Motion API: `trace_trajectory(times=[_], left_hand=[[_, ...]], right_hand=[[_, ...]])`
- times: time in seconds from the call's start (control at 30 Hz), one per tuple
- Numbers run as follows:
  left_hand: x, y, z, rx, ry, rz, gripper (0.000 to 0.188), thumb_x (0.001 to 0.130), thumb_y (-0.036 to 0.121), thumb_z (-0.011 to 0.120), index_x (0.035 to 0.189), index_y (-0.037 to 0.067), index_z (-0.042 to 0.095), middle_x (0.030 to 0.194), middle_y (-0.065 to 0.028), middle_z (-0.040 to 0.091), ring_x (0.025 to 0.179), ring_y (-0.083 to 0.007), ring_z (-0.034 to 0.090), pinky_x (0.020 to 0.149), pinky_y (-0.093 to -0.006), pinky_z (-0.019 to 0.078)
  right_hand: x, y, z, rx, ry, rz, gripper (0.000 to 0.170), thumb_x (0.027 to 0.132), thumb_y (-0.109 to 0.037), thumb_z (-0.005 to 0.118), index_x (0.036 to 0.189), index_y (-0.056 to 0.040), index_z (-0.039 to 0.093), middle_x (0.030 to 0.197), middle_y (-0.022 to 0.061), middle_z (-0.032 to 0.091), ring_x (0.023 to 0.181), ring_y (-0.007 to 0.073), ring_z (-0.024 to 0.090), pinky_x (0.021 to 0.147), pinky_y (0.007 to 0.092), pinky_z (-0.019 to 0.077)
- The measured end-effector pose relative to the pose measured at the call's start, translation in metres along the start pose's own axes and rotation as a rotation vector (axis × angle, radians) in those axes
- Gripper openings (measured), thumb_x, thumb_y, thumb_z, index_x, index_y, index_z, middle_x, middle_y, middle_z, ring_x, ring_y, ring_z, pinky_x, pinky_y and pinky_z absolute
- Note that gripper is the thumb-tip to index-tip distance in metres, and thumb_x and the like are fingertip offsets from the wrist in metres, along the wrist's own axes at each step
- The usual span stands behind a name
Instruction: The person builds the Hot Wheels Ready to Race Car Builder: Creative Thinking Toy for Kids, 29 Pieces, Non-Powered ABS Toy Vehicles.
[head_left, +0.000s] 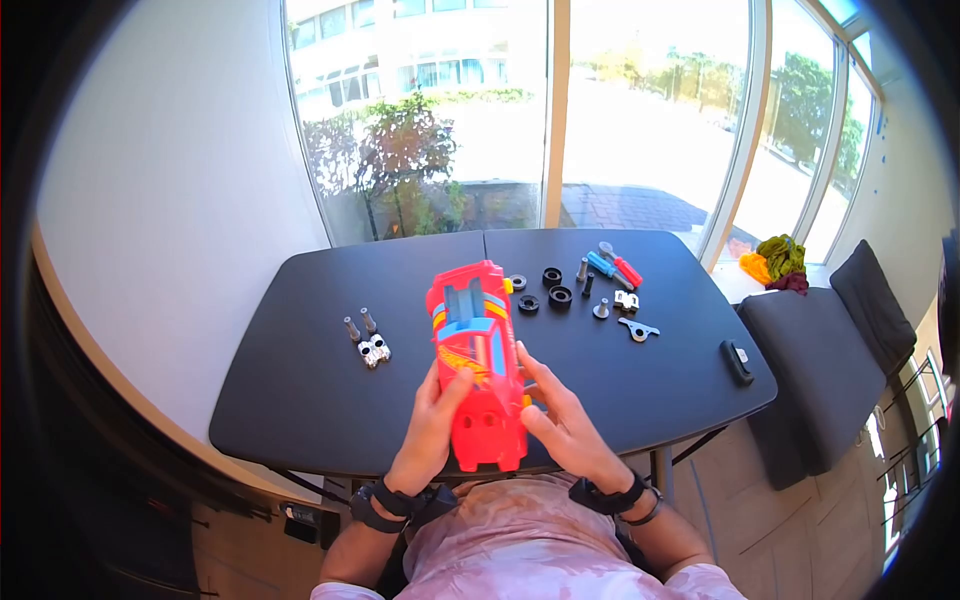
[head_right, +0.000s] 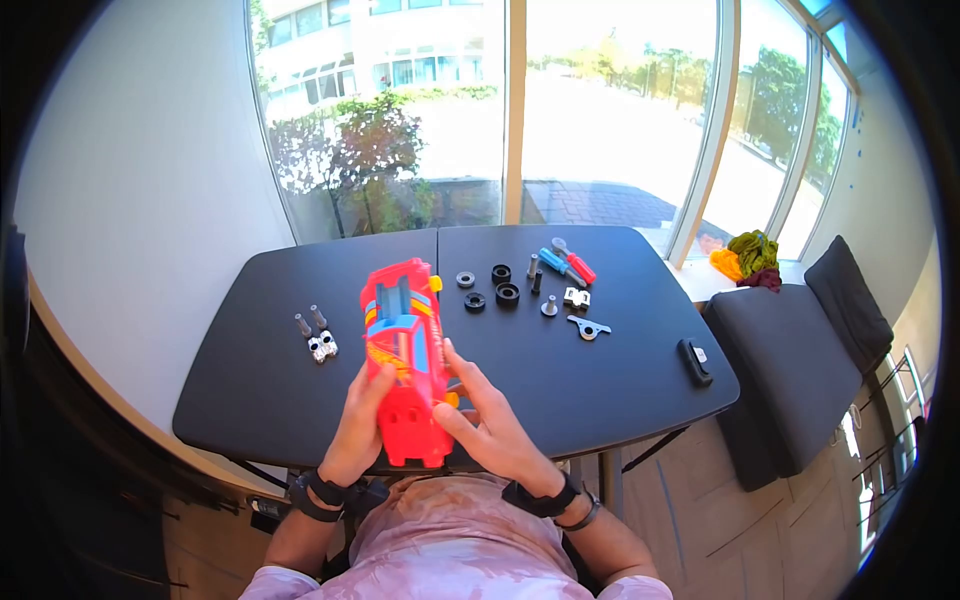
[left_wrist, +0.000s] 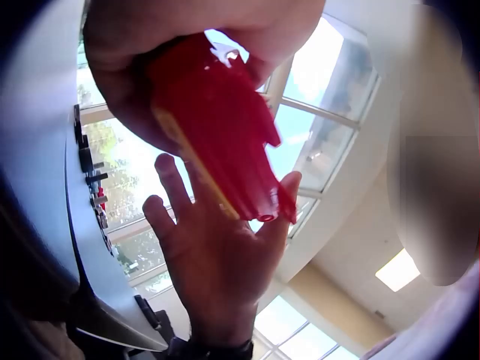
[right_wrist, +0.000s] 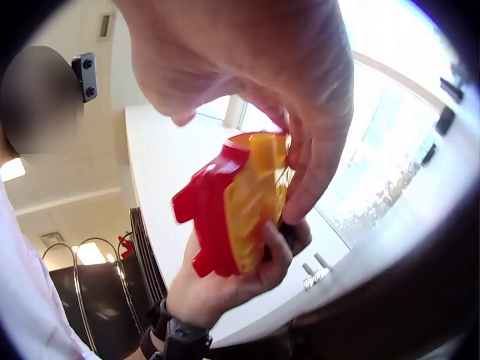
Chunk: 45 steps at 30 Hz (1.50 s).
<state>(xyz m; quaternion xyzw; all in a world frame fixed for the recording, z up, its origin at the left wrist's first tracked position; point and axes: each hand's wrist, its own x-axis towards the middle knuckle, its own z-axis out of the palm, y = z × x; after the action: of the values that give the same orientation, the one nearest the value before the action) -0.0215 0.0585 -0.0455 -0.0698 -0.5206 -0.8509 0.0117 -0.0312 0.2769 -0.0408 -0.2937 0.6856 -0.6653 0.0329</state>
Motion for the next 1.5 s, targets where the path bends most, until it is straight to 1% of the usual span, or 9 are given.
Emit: trace_trajectory(times=[0.13, 0.17, 0.27, 0.37, 0.47, 0.73, 1.0, 1.23, 1.5], left_hand=[[-0.005, 0.001, -0.019, -0.339, 0.003, -0.162, 0.064, 0.116, 0.054, 0.062, 0.158, 0.006, 0.056, 0.141, -0.0128, 0.076, 0.122, -0.0227, 0.079, 0.100, -0.0393, 0.0669], [-0.007, 0.004, -0.015, -0.334, 0.019, -0.165, 0.064, 0.116, 0.056, 0.059, 0.157, 0.006, 0.058, 0.136, -0.0125, 0.078, 0.116, -0.0236, 0.081, 0.096, -0.0404, 0.0686], [-0.005, -0.006, -0.024, -0.349, -0.012, -0.168, 0.065, 0.116, 0.057, 0.059, 0.156, 0.006, 0.058, 0.135, -0.0121, 0.078, 0.115, -0.0238, 0.081, 0.095, -0.0401, 0.0684], [-0.002, -0.007, -0.022, -0.352, 0.046, -0.143, 0.069, 0.115, 0.057, 0.060, 0.157, 0.003, 0.055, 0.138, -0.0168, 0.076, 0.117, -0.0309, 0.080, 0.096, -0.0492, 0.0685], [-0.002, -0.007, -0.020, -0.362, 0.057, -0.155, 0.067, 0.116, 0.060, 0.059, 0.155, 0.005, 0.059, 0.134, -0.0126, 0.078, 0.113, -0.0252, 0.081, 0.092, -0.0401, 0.0686], [0.005, -0.012, -0.030, -0.383, 0.074, -0.162, 0.067, 0.116, 0.061, 0.059, 0.156, 0.007, 0.058, 0.135, -0.0118, 0.078, 0.115, -0.0246, 0.080, 0.096, -0.0402, 0.0675], [0.008, -0.015, -0.027, -0.440, 0.088, -0.136, 0.065, 0.118, 0.059, 0.056, 0.159, 0.008, 0.056, 0.136, -0.0107, 0.077, 0.114, -0.0234, 0.080, 0.095, -0.0405, 0.0674], [0.005, -0.008, -0.020, -0.379, 0.049, -0.127, 0.066, 0.120, 0.060, 0.051, 0.159, 0.008, 0.055, 0.139, -0.0102, 0.076, 0.120, -0.0224, 0.079, 0.099, -0.0389, 0.0660], [0.002, -0.013, -0.023, -0.396, 0.063, -0.111, 0.068, 0.120, 0.060, 0.050, 0.159, 0.005, 0.056, 0.141, -0.0118, 0.075, 0.122, -0.0207, 0.078, 0.102, -0.0384, 0.0649]], right_hand=[[0.018, -0.058, -0.029, -0.309, -0.223, -0.054, 0.060, 0.112, -0.027, 0.076, 0.167, -0.0077, 0.059, 0.122, 0.0110, 0.079, 0.103, 0.0210, 0.077, 0.088, 0.0348, 0.0648], [0.025, -0.062, -0.033, -0.414, -0.155, -0.117, 0.038, 0.111, -0.023, 0.075, 0.144, -0.0056, 0.076, 0.105, 0.0125, 0.082, 0.088, 0.0273, 0.080, 0.083, 0.0393, 0.0648], [0.054, -0.064, -0.062, -0.722, -0.050, -0.271, 0.028, 0.109, -0.021, 0.074, 0.129, -0.0012, 0.079, 0.108, 0.0178, 0.082, 0.091, 0.0353, 0.080, 0.082, 0.0431, 0.0640], [0.094, -0.050, -0.094, -0.862, 0.040, -0.182, 0.024, 0.109, -0.018, 0.071, 0.122, 0.0003, 0.079, 0.110, 0.0221, 0.081, 0.097, 0.0414, 0.079, 0.088, 0.0481, 0.0632], [0.127, -0.009, -0.117, -1.041, 0.122, -0.109, 0.025, 0.109, -0.018, 0.068, 0.123, -0.0005, 0.078, 0.109, 0.0227, 0.081, 0.102, 0.0424, 0.079, 0.093, 0.0521, 0.0620], [0.154, 0.094, -0.137, -1.292, 0.035, 0.108, 0.022, 0.101, -0.019, 0.072, 0.115, -0.0016, 0.072, 0.120, 0.0252, 0.077, 0.111, 0.0485, 0.076, 0.098, 0.0590, 0.0616], [0.122, 0.059, -0.120, -1.094, 0.024, 0.020, 0.025, 0.096, -0.022, 0.083, 0.105, -0.0024, 0.071, 0.104, 0.0201, 0.080, 0.104, 0.0453, 0.076, 0.091, 0.0575, 0.0599], [0.047, -0.031, -0.034, -0.281, 0.031, -0.096, 0.048, 0.097, -0.016, 0.091, 0.140, -0.0011, 0.075, 0.114, 0.0125, 0.080, 0.099, 0.0206, 0.081, 0.083, 0.0360, 0.0671], [0.022, -0.031, 0.001, -0.407, -0.026, -0.156, 0.040, 0.099, -0.021, 0.092, 0.128, 0.0027, 0.079, 0.117, 0.0131, 0.081, 0.087, 0.0215, 0.080, 0.076, 0.0340, 0.0659]])
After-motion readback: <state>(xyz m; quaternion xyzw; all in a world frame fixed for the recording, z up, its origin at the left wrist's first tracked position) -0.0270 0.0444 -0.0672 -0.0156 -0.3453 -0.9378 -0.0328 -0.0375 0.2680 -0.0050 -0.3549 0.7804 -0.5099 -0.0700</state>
